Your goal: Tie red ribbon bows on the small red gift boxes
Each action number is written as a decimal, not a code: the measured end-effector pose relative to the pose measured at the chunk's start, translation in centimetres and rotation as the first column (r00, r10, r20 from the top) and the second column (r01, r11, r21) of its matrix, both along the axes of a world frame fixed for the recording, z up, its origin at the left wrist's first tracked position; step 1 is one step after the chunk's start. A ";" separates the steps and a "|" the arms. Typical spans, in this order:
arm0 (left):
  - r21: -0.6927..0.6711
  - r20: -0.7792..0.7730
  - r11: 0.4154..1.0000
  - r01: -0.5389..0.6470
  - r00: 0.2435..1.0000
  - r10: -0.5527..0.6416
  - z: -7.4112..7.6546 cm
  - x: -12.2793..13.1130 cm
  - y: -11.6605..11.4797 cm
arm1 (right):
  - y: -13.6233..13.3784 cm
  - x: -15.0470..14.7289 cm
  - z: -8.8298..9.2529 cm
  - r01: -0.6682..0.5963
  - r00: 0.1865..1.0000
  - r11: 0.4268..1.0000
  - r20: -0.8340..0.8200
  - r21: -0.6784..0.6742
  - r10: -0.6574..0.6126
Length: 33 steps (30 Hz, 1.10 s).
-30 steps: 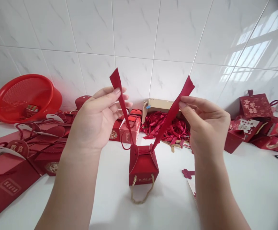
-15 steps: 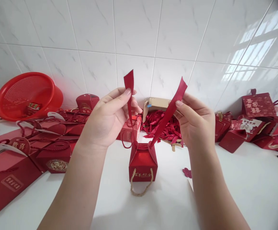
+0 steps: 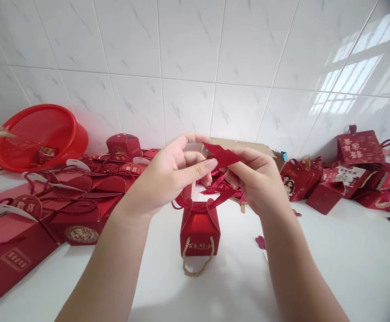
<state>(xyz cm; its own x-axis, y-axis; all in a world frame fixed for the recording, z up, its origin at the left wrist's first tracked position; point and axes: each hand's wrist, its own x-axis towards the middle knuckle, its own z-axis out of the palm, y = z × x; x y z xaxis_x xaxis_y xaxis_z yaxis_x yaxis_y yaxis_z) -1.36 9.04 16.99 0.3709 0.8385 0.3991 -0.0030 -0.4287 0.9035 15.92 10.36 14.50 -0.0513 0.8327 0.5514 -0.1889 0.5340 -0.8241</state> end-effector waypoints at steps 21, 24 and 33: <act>-0.182 0.188 0.983 -0.012 0.981 0.047 0.1 -0.1 1.1 | 0.2 0.3 -0.8 -0.011 0.929 0.918 0.344 0.396 -0.137; -0.227 0.215 0.974 -0.023 0.974 0.073 0.2 0.1 1.1 | 0.6 0.4 -1.0 0.060 0.866 0.839 0.390 0.541 -0.313; -0.220 0.299 0.975 -0.009 0.951 0.077 -0.1 0.3 1.7 | 0.8 0.4 -0.9 0.117 0.747 0.706 0.407 0.699 -0.526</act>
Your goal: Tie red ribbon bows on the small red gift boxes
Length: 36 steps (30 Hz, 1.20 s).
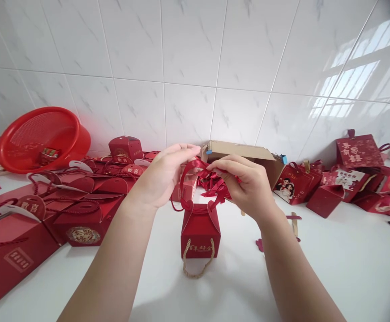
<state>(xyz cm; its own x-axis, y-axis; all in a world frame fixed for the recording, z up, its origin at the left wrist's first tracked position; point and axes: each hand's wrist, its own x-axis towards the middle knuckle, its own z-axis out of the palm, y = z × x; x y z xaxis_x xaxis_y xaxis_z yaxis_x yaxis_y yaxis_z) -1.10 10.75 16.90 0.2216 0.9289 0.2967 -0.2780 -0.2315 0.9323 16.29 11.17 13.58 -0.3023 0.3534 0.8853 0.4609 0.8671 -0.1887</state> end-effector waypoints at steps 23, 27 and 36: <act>0.594 -0.093 0.638 -0.490 0.746 0.659 -1.7 0.6 0.9 | 0.2 0.4 0.2 0.224 0.917 0.918 -0.249 -0.328 -0.313; 0.651 -0.132 0.539 -0.535 0.619 0.774 -1.3 -0.5 1.0 | 0.2 2.2 0.5 0.372 0.907 0.800 0.001 -0.470 -0.422; 0.455 -0.663 0.761 -0.462 0.395 0.636 -2.3 -6.8 3.3 | 2.1 7.9 -1.0 0.568 0.822 0.564 0.446 -0.599 -0.355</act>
<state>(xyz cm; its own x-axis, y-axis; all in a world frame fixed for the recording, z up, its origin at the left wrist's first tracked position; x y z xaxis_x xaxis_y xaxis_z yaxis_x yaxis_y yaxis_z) -7.93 14.00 14.59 -0.1062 0.8857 0.4520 0.7370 -0.2351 0.6337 24.21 13.22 12.54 -0.0818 0.9668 0.2422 0.8790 0.1845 -0.4397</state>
